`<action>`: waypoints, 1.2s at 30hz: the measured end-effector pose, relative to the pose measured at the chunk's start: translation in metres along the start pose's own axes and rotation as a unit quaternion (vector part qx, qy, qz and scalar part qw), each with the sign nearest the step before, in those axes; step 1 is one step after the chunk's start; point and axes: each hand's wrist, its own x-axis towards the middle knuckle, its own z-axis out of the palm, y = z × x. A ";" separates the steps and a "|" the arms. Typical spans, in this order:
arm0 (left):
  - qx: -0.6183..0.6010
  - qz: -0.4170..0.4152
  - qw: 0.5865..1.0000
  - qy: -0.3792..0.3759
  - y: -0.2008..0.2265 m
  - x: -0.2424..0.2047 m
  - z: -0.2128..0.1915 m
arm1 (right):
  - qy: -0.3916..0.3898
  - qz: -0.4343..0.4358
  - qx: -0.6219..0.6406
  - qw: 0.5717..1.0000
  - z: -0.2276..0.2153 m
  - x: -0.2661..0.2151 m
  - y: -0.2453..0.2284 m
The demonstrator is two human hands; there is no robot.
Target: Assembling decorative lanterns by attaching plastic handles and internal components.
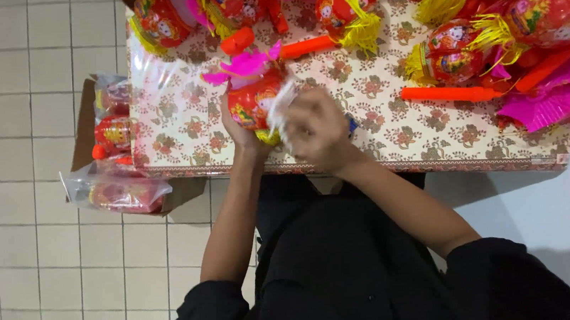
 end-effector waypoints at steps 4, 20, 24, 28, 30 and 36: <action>0.018 0.007 1.000 0.008 0.006 -0.004 -0.001 | -0.001 0.091 0.039 0.995 0.002 0.009 0.003; 0.082 0.004 0.996 0.040 0.018 0.002 -0.002 | 0.021 -0.007 -0.024 0.999 0.005 0.010 0.000; 0.101 0.001 0.994 0.042 0.023 -0.001 0.001 | -0.001 0.018 -0.059 0.998 0.002 0.007 -0.002; 0.116 0.002 0.992 0.047 0.028 0.003 0.004 | -0.062 0.024 -0.001 0.998 0.006 -0.022 -0.009; 0.122 0.005 0.991 0.049 0.029 0.000 0.005 | -0.031 0.030 0.040 0.998 -0.014 0.007 -0.019; 0.367 0.115 0.915 -0.122 0.039 -0.031 0.069 | 0.029 0.050 0.080 0.995 -0.056 0.057 -0.015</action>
